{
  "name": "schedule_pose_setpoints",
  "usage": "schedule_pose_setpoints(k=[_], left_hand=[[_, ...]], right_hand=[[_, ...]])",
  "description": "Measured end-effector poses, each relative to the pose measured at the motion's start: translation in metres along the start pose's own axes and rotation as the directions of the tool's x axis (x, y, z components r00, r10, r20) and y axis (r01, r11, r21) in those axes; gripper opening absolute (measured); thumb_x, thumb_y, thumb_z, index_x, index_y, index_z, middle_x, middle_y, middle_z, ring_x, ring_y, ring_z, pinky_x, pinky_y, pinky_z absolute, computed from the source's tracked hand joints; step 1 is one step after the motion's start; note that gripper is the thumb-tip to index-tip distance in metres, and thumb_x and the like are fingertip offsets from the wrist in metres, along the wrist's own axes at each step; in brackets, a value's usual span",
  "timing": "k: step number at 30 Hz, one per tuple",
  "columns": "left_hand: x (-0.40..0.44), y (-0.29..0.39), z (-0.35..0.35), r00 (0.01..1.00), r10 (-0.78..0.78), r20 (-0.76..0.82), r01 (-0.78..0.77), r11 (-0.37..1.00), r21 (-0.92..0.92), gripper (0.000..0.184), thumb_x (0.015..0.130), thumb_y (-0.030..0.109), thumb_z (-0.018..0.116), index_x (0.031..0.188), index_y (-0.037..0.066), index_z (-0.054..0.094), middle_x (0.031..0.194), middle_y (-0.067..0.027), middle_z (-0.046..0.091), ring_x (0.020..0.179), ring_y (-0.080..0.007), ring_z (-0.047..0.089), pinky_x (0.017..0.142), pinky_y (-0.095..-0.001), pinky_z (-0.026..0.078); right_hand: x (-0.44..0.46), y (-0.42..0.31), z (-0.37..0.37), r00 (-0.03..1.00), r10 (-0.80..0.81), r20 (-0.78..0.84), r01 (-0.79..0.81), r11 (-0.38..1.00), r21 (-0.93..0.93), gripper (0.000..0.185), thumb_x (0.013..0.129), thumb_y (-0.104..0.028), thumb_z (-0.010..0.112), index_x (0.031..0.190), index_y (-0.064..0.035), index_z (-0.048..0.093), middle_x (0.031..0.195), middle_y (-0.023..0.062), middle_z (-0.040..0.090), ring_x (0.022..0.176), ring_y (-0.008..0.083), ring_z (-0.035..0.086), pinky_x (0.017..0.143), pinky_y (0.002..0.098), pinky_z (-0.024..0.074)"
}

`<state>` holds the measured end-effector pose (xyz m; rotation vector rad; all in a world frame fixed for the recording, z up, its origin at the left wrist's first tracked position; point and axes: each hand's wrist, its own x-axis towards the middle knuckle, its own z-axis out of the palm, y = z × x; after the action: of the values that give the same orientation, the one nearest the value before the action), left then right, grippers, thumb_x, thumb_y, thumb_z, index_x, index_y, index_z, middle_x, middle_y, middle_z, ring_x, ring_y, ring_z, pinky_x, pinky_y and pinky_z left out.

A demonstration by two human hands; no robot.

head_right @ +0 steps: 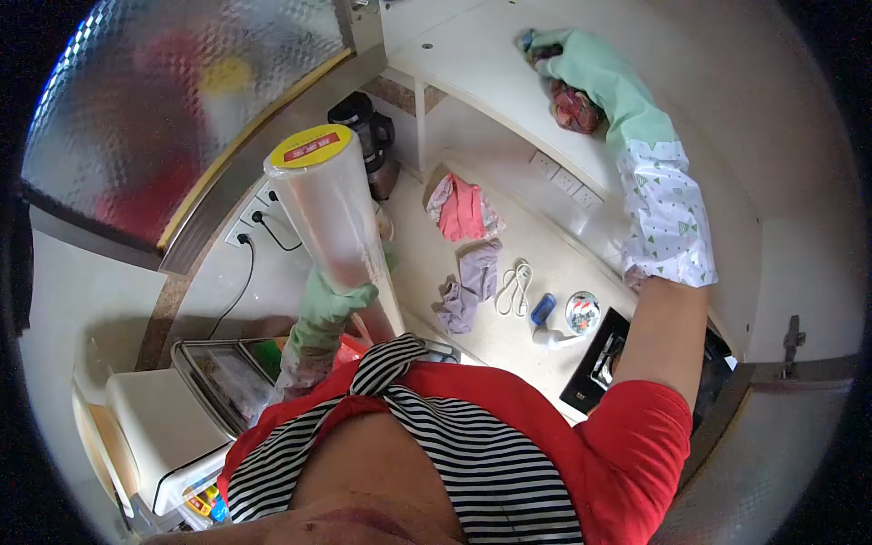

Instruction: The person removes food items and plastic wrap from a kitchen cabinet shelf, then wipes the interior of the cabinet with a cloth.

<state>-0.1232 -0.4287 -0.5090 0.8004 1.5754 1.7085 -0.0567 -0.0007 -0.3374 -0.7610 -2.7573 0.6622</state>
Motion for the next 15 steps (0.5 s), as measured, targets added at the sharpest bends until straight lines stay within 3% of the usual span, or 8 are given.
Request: schedule_pose_setpoints(k=[4,7,8,11,12,13,14,15], left_hand=[[-0.006,-0.003,-0.002,0.999,-0.02,-0.05,0.018,0.999,-0.044,0.065,0.071,0.011,0.081,0.13,-0.003,0.061,0.114,-0.0077,0.071,0.103,-0.0198,0.066,0.093,-0.0353,0.053],[-0.001,-0.003,-0.001,0.998,0.016,-0.056,-0.019,0.999,-0.045,0.061,0.07,0.011,0.082,0.126,-0.003,0.062,0.108,-0.0075,0.071,0.1,-0.0193,0.066,0.09,-0.0345,0.054],[0.002,-0.004,0.001,0.999,0.02,-0.048,-0.022,0.999,-0.046,0.061,0.07,0.011,0.082,0.126,-0.003,0.062,0.108,-0.0075,0.071,0.1,-0.0193,0.066,0.09,-0.0345,0.054],[0.003,-0.006,0.001,0.998,-0.031,-0.057,0.025,0.995,-0.091,0.057,0.07,0.012,0.083,0.121,-0.003,0.064,0.105,-0.008,0.071,0.096,-0.0187,0.066,0.085,-0.0344,0.055],[0.005,-0.006,-0.001,0.999,-0.036,-0.018,0.035,0.998,-0.059,0.061,0.071,0.012,0.085,0.126,-0.002,0.063,0.112,-0.0094,0.071,0.103,-0.0193,0.067,0.089,-0.0352,0.054],[0.005,-0.007,0.0,0.999,-0.048,0.018,0.049,0.998,-0.025,0.064,0.072,0.012,0.087,0.13,0.0,0.062,0.119,-0.0108,0.071,0.109,-0.0199,0.067,0.094,-0.0361,0.053],[0.002,-0.01,-0.002,0.998,-0.052,0.032,0.053,0.998,-0.029,0.064,0.072,0.012,0.087,0.13,0.0,0.062,0.119,-0.0108,0.071,0.109,-0.0199,0.067,0.094,-0.0361,0.053],[0.0,-0.014,-0.005,0.999,-0.026,0.02,0.026,1.0,0.005,0.065,0.071,0.012,0.087,0.13,0.0,0.061,0.118,-0.0107,0.071,0.109,-0.0198,0.067,0.093,-0.0361,0.053]], right_hand=[[-0.009,-0.058,0.018,0.998,-0.059,0.025,0.053,0.977,0.208,0.051,0.094,-0.024,0.07,0.14,-0.0067,0.06,0.102,0.0088,0.074,0.085,0.022,0.069,0.08,0.0342,0.0552],[0.008,-0.085,0.066,0.844,-0.536,-0.017,0.536,0.844,-0.007,0.053,0.092,-0.032,0.071,0.139,-0.009,0.063,0.13,0.0115,0.069,0.114,0.0223,0.064,0.101,0.0343,0.0495],[0.022,-0.089,0.076,0.746,-0.665,0.031,0.614,0.671,-0.416,0.053,0.092,-0.034,0.071,0.138,-0.0085,0.064,0.129,0.0117,0.069,0.12,0.0248,0.062,0.104,0.0358,0.0478],[0.028,-0.077,0.072,0.739,-0.671,0.061,0.664,0.711,-0.233,0.05,0.092,-0.033,0.071,0.135,-0.0074,0.065,0.128,0.0103,0.069,0.108,0.0234,0.065,0.095,0.0345,0.052],[0.028,-0.062,0.067,0.794,-0.603,0.07,0.6,0.797,0.059,0.045,0.097,-0.033,0.064,0.137,-0.011,0.063,0.095,0.0097,0.069,0.066,0.0215,0.065,0.061,0.0391,0.0537],[0.014,-0.051,0.054,0.804,-0.59,0.069,0.587,0.807,0.056,0.045,0.097,-0.033,0.064,0.137,-0.011,0.063,0.095,0.0097,0.069,0.066,0.0215,0.065,0.061,0.0391,0.0537],[-0.007,-0.049,0.035,0.955,-0.272,0.119,0.231,0.932,0.278,0.044,0.098,-0.031,0.066,0.136,-0.0091,0.062,0.087,0.0087,0.066,0.059,0.0186,0.06,0.053,0.036,0.0495],[-0.02,-0.043,0.02,0.97,0.055,0.236,-0.16,0.877,0.453,0.044,0.099,-0.029,0.068,0.136,-0.0072,0.062,0.078,0.0076,0.062,0.051,0.0157,0.054,0.045,0.0328,0.0453]])
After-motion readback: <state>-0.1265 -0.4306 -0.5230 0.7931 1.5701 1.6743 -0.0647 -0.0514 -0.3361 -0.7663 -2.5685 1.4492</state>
